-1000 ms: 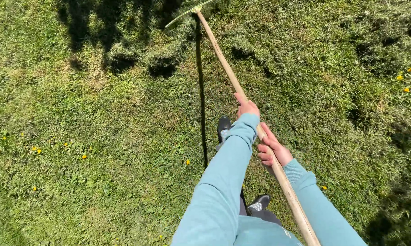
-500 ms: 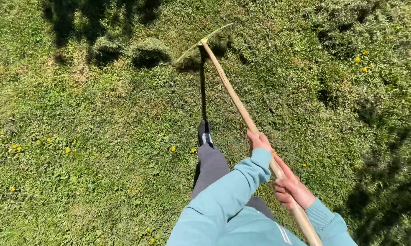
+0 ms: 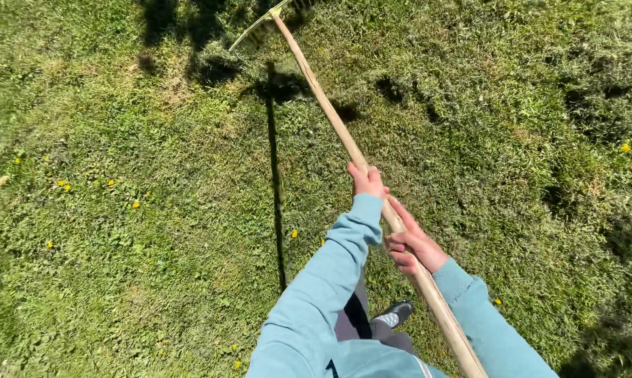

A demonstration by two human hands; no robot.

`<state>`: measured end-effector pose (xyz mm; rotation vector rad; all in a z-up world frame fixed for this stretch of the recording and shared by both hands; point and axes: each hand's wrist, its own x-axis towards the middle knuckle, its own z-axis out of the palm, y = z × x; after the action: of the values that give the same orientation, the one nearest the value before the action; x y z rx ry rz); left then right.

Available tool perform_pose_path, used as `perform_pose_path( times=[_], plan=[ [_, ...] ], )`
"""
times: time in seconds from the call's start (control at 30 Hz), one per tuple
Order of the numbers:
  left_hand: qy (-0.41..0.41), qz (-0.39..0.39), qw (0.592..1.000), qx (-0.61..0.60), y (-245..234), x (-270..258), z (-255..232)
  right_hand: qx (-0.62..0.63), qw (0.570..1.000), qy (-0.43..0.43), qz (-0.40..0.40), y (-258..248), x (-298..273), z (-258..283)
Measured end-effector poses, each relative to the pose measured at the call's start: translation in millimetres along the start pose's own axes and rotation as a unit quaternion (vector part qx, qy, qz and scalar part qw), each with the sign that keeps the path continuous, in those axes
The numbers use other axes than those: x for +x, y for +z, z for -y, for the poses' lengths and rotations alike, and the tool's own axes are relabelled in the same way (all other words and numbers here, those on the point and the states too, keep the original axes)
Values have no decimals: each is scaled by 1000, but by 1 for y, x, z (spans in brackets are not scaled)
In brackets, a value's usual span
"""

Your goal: The person rakes cut grass on a lawn into a pile using a rake.

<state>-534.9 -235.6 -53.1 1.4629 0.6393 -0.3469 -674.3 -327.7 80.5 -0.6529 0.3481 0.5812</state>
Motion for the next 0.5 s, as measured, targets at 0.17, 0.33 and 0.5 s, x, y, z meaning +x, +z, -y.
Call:
perform_pose_path(
  times=[0.17,0.33,0.5],
  plan=[
    [32,-38,999,4,-74,140,-40,-13,998,41,54,33,142,16],
    [24,-44,999,11,-143,232,-94,-3,991,91,96,69,278,30],
    [65,-32,994,83,-172,272,-93,-3,988,120,99,66,380,23]
  ],
)
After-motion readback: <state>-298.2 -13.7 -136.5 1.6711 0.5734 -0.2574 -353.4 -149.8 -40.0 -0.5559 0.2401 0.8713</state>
